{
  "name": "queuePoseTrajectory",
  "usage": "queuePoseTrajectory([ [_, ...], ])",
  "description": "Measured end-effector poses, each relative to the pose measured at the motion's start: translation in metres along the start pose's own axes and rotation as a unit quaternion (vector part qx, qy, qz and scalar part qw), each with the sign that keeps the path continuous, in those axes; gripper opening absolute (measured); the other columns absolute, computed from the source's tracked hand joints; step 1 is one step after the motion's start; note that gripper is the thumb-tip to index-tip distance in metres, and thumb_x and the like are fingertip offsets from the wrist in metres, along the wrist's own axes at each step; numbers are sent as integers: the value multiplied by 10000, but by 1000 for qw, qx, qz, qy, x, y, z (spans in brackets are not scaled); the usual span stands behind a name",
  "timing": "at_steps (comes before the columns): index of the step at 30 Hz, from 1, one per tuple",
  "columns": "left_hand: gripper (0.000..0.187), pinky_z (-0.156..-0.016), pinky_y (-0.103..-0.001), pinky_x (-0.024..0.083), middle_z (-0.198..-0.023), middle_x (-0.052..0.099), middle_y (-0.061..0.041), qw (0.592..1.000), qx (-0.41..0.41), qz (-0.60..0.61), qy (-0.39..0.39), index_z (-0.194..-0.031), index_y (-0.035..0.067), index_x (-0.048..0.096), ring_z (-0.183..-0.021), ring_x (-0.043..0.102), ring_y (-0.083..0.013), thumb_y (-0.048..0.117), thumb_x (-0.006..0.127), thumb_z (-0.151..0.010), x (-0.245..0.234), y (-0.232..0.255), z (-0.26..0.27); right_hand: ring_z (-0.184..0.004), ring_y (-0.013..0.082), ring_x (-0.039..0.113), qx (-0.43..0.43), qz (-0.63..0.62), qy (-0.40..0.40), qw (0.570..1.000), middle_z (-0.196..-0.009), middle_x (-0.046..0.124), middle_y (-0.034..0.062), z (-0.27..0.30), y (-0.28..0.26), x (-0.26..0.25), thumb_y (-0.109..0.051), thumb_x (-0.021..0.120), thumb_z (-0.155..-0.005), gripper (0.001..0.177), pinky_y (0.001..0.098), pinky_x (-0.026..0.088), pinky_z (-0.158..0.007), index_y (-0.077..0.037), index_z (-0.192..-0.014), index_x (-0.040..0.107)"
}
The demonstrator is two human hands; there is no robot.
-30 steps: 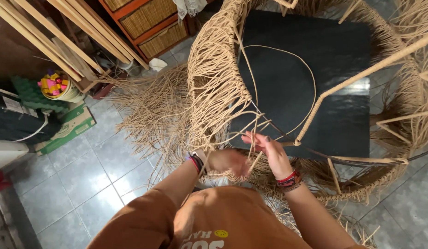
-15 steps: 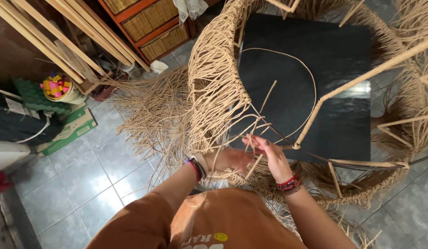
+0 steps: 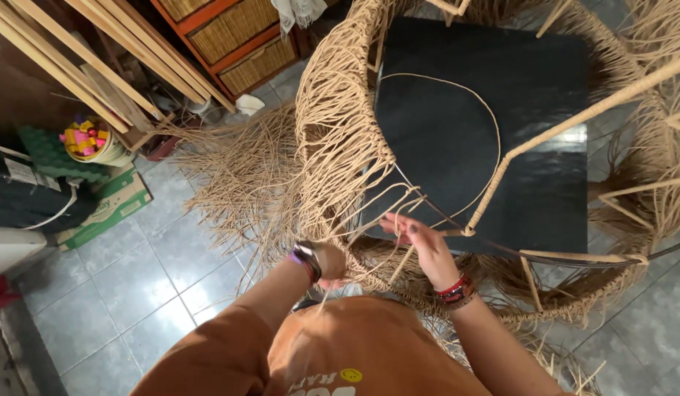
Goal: Weaving long strands of rattan through a circular frame to construct furniture.
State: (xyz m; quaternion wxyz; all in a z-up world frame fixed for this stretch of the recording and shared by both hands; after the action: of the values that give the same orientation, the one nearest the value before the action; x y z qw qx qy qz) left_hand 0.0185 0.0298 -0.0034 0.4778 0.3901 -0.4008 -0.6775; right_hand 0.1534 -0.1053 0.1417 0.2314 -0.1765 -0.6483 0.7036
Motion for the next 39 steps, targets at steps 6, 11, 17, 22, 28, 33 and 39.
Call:
queuePoseTrajectory([
  [6,525,-757,-469,593,-916,760,-95,936,-53,-329,111,-1085,186,735,-926,750,-337,634,531,-902,-10,43,-11,-938,240,741,-38,89,35,995,-1040,787,174,0,22,-3,-42,709,-924,326,415,614,-808,21,-1244,705],
  [11,138,-799,-409,574,-900,748,-12,835,244,-153,468,-981,221,748,-901,714,-304,229,612,-1006,-28,118,-13,-556,121,628,-61,104,102,987,-630,677,74,9,34,3,-101,581,-1015,202,289,557,-549,-20,-1132,725],
  [17,219,-821,-413,553,-891,710,14,771,323,-245,491,-970,235,710,-911,696,-279,307,517,-1046,-61,138,-54,-505,108,480,-100,59,186,976,-564,517,40,30,27,9,-106,438,-1069,197,269,433,-541,17,-1123,582],
  [22,204,-704,-373,573,-804,628,70,769,273,-308,489,-994,302,669,-763,693,-233,393,494,-1042,-86,185,-63,-465,126,502,-80,110,179,974,-483,530,35,45,35,-1,-101,461,-1043,284,272,457,-507,-17,-961,720],
  [28,145,-643,-332,576,-775,567,119,761,215,-315,525,-961,370,603,-622,678,-221,427,490,-1033,-104,204,-84,-485,167,599,-80,187,203,958,-574,647,67,48,50,-4,-96,498,-1028,244,289,481,-508,-69,-977,735],
  [33,114,-626,-374,585,-784,584,97,748,152,-337,551,-948,368,579,-567,676,-251,432,511,-1014,-110,211,-94,-774,384,746,-77,236,201,948,-852,789,140,46,67,-2,-49,520,-991,218,431,578,-646,-56,-1033,734],
  [39,103,-480,-480,477,-950,676,21,812,137,-257,507,-1019,269,635,-654,667,-347,270,539,-981,-127,204,-114,-400,104,423,-120,296,150,936,-590,536,-1,49,89,4,-125,431,-1049,196,287,351,-429,-95,-1042,625],
])
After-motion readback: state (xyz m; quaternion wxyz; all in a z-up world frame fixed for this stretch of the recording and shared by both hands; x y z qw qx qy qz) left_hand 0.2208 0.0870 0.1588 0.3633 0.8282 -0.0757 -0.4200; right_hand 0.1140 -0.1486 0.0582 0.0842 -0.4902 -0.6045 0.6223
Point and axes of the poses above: each hand's wrist, its own z-axis away from the middle knuckle, its own x-axis out of the palm, y = z × x, the point moved 4 cm from there along -z, towards the middle knuckle
